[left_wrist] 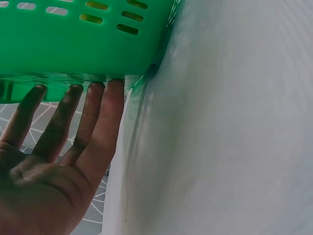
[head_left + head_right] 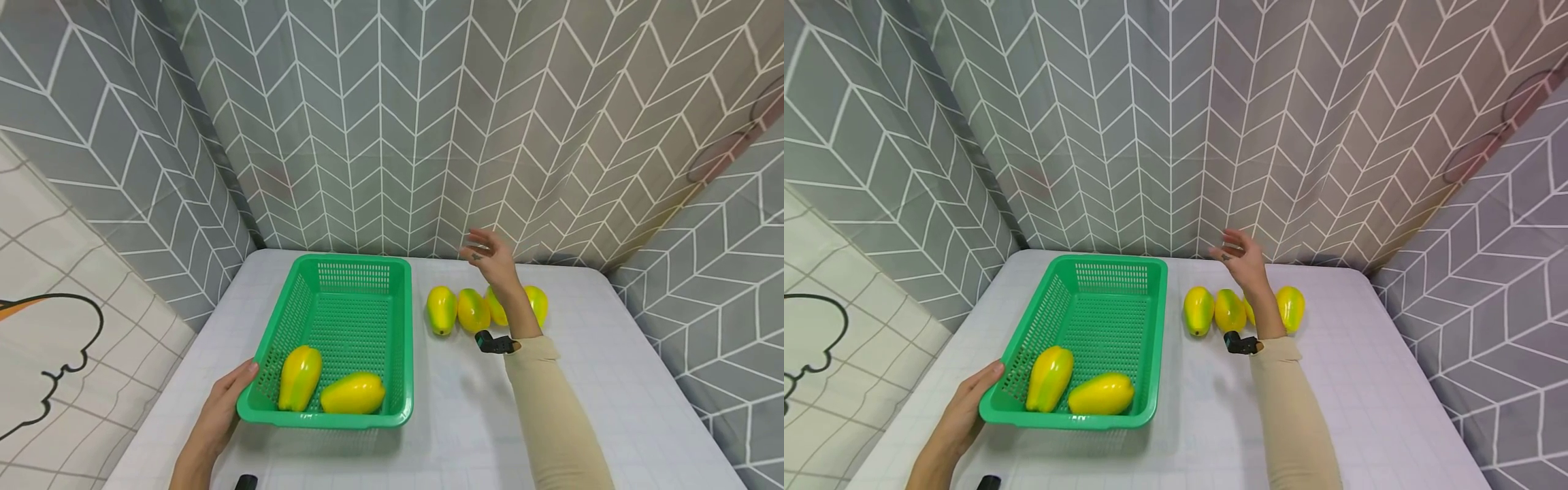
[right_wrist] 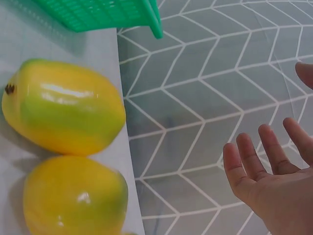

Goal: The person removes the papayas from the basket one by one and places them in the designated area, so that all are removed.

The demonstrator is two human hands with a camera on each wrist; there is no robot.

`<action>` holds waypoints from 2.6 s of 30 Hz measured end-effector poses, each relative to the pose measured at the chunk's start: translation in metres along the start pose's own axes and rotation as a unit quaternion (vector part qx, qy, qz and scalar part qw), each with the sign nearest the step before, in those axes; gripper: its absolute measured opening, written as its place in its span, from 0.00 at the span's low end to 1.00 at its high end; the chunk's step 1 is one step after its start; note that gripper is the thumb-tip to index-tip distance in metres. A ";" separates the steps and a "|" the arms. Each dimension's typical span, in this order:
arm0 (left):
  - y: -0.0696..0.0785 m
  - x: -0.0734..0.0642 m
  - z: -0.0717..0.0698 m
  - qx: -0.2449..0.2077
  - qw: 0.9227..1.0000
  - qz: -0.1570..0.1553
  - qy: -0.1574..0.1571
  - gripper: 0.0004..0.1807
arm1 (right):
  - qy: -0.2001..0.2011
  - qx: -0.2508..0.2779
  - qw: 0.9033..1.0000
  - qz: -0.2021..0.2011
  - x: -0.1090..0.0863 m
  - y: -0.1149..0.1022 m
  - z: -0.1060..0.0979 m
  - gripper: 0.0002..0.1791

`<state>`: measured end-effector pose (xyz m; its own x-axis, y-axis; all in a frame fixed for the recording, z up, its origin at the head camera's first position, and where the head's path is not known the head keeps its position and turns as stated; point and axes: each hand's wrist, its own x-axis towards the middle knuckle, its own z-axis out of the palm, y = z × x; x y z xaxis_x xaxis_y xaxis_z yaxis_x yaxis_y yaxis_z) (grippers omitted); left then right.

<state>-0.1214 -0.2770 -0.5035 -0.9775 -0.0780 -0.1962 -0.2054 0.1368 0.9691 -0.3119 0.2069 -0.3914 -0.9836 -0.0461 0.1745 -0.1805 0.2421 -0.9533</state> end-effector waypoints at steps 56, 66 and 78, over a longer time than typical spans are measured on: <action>0.002 -0.001 0.001 -0.005 1.000 -0.002 0.001 0.37 | -0.128 0.039 0.991 -0.029 -0.013 -0.033 0.152 0.34; 0.000 -0.001 0.001 -0.004 1.000 0.001 0.002 0.36 | -0.144 0.034 0.988 -0.031 -0.014 -0.035 0.173 0.33; 0.001 -0.001 0.002 -0.003 1.000 0.000 0.003 0.37 | -0.171 0.023 0.984 -0.031 -0.018 -0.036 0.197 0.34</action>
<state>-0.1204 -0.2747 -0.5028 -0.9772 -0.0837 -0.1952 -0.2050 0.1318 0.9698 -0.2878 0.0080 -0.4091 -0.9108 -0.3855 0.1475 -0.2325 0.1840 -0.9550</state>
